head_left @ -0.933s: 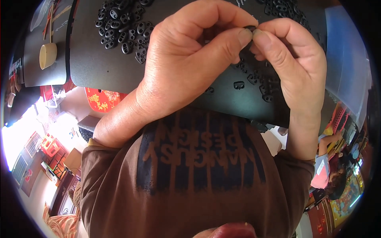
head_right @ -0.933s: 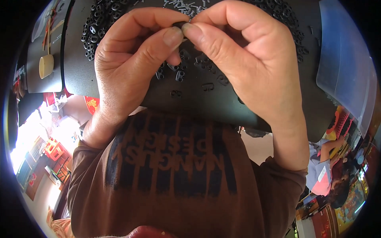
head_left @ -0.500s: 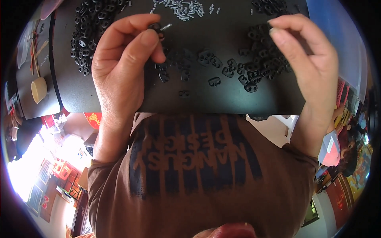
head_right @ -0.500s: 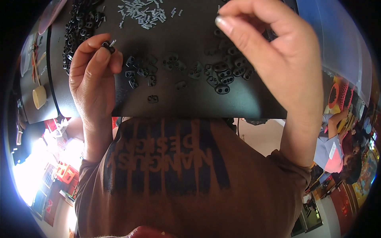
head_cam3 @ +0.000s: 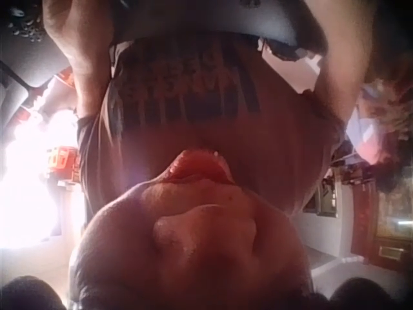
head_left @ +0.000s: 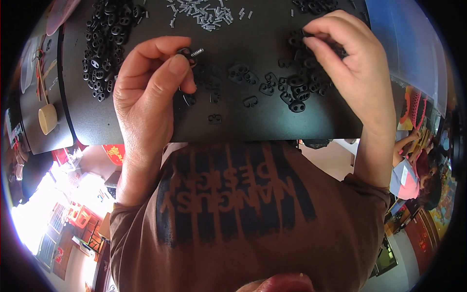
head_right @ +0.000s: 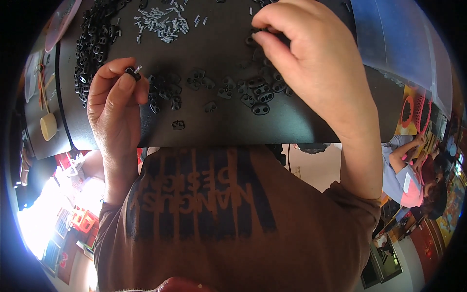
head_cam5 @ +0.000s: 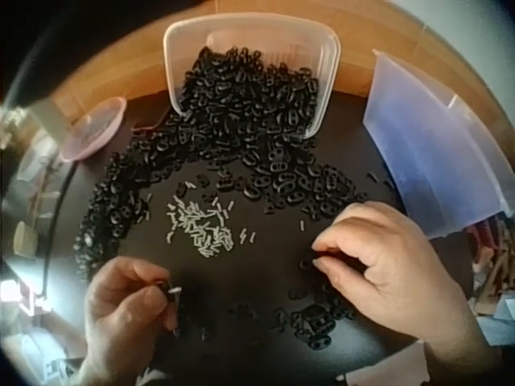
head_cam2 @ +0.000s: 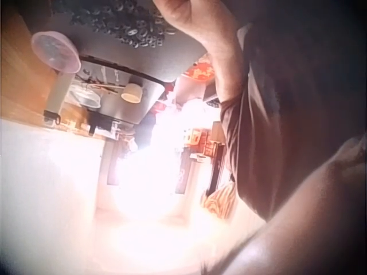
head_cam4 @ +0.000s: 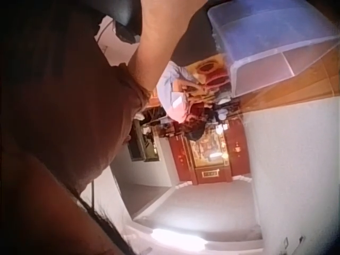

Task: The person assembles cord locks by hand, picking up inner plastic pieces, springs, and outer casings from the table, inserting a spring onto each inner piece, and fitting the components into the outer casings.

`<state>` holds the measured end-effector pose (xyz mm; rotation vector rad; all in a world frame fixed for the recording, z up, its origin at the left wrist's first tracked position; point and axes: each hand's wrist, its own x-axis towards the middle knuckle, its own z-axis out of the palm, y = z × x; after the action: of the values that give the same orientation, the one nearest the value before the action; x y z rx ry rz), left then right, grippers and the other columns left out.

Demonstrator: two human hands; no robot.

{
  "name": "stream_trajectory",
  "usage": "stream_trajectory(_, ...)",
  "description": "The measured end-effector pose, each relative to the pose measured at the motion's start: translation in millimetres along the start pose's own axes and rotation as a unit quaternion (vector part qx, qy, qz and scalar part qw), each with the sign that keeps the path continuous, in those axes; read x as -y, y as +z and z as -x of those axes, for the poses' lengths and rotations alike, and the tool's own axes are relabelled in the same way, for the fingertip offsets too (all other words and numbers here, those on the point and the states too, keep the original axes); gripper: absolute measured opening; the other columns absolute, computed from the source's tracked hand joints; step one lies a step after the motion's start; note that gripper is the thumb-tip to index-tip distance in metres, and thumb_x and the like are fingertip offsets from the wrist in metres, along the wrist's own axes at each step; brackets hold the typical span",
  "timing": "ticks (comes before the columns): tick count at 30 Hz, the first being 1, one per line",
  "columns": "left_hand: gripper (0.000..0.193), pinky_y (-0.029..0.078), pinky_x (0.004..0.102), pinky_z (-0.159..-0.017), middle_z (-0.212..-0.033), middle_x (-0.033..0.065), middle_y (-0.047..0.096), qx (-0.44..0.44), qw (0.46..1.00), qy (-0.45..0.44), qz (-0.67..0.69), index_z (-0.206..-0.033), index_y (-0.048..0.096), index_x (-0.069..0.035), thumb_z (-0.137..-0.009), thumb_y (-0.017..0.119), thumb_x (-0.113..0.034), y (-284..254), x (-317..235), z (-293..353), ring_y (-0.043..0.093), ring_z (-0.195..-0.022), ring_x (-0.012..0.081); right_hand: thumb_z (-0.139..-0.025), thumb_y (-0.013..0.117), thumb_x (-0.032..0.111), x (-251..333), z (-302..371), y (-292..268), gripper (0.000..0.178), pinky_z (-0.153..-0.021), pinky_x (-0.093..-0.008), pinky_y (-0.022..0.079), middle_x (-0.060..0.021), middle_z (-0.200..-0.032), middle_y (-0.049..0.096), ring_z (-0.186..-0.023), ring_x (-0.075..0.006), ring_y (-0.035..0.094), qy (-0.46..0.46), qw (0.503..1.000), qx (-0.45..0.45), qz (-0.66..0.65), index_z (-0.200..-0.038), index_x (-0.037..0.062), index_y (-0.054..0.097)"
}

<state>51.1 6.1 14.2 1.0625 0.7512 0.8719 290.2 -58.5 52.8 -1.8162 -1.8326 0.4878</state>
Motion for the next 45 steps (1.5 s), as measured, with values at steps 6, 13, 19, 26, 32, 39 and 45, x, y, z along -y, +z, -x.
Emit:
stream_trajectory(6,0.019,0.04,0.017,-0.061,-0.078,0.0024,0.057,0.016,1.0,0.003,-0.017,-0.101,0.057,0.002,-0.083,0.057,-0.004,0,-1,3,0.051,-0.063,0.0062,-0.07,0.064,0.003,1,-7,5,0.018,-0.068,-0.032,0.043,-0.0078,-0.079,0.055,-0.077,-0.0245,0.054,-0.07,0.988,0.036,0.132,-0.086,0.0011,0.058)
stream_trajectory(13,0.019,0.04,0.0163,-0.061,-0.079,0.0015,0.057,0.022,1.0,-0.008,0.004,-0.101,0.057,0.002,-0.083,0.056,-0.005,-1,-4,4,0.05,-0.063,0.0054,-0.071,0.063,0.004,3,-11,6,0.017,-0.07,-0.033,0.043,-0.0074,-0.081,0.055,-0.08,-0.0254,0.053,-0.077,0.983,0.062,0.154,-0.088,0.0018,0.059)
stream_trajectory(19,0.018,0.04,0.0164,-0.061,-0.079,0.0015,0.057,0.026,1.0,-0.012,0.005,-0.1,0.057,0.001,-0.083,0.056,-0.005,-2,-4,4,0.051,-0.063,0.0053,-0.071,0.063,0.003,-7,-4,9,0.017,-0.068,-0.033,0.043,-0.0074,-0.081,0.054,-0.077,-0.0253,0.054,-0.101,0.977,0.055,0.181,-0.088,0.002,0.06)
stream_trajectory(26,0.017,0.041,0.0165,-0.061,-0.078,0.0014,0.057,0.023,1.0,-0.02,0.006,-0.099,0.058,0.001,-0.083,0.056,-0.005,-1,-5,5,0.051,-0.063,0.0054,-0.071,0.062,0.004,-8,-4,8,0.011,-0.067,-0.035,0.045,-0.007,-0.079,0.054,-0.079,-0.0256,0.055,-0.09,0.978,0.048,0.181,-0.082,0.003,0.06)
stream_trajectory(32,0.017,0.041,0.0166,-0.061,-0.078,0.0012,0.057,0.023,0.999,-0.024,0.003,-0.099,0.058,0.0,-0.083,0.055,-0.004,2,-6,6,0.051,-0.063,0.0053,-0.069,0.061,0.001,-14,-6,9,0.012,-0.068,-0.0345,0.046,-0.0079,-0.079,0.054,-0.077,-0.0263,0.055,-0.091,0.979,0.036,0.18,-0.08,0.0009,0.058)
stream_trajectory(39,0.017,0.041,0.0167,-0.061,-0.078,0.0006,0.057,0.018,0.999,-0.03,0.006,-0.099,0.058,0.0,-0.083,0.056,-0.005,3,-4,10,0.05,-0.063,0.0051,-0.069,0.062,0.002,-13,-3,5,0.012,-0.066,-0.034,0.046,-0.0084,-0.08,0.055,-0.075,-0.0265,0.056,-0.107,0.979,0.048,0.169,-0.081,-0.0008,0.059)
stream_trajectory(45,0.019,0.038,0.0197,-0.06,-0.076,0.0039,0.054,0.024,0.999,-0.027,-0.007,-0.101,0.054,0.004,-0.084,0.053,-0.004,7,-5,11,0.048,-0.062,0.0088,-0.07,0.063,0.002,-17,-5,1,0.014,-0.066,-0.0341,0.046,-0.0089,-0.081,0.056,-0.074,-0.0275,0.056,-0.095,0.984,0.063,0.138,-0.082,-0.0011,0.059)
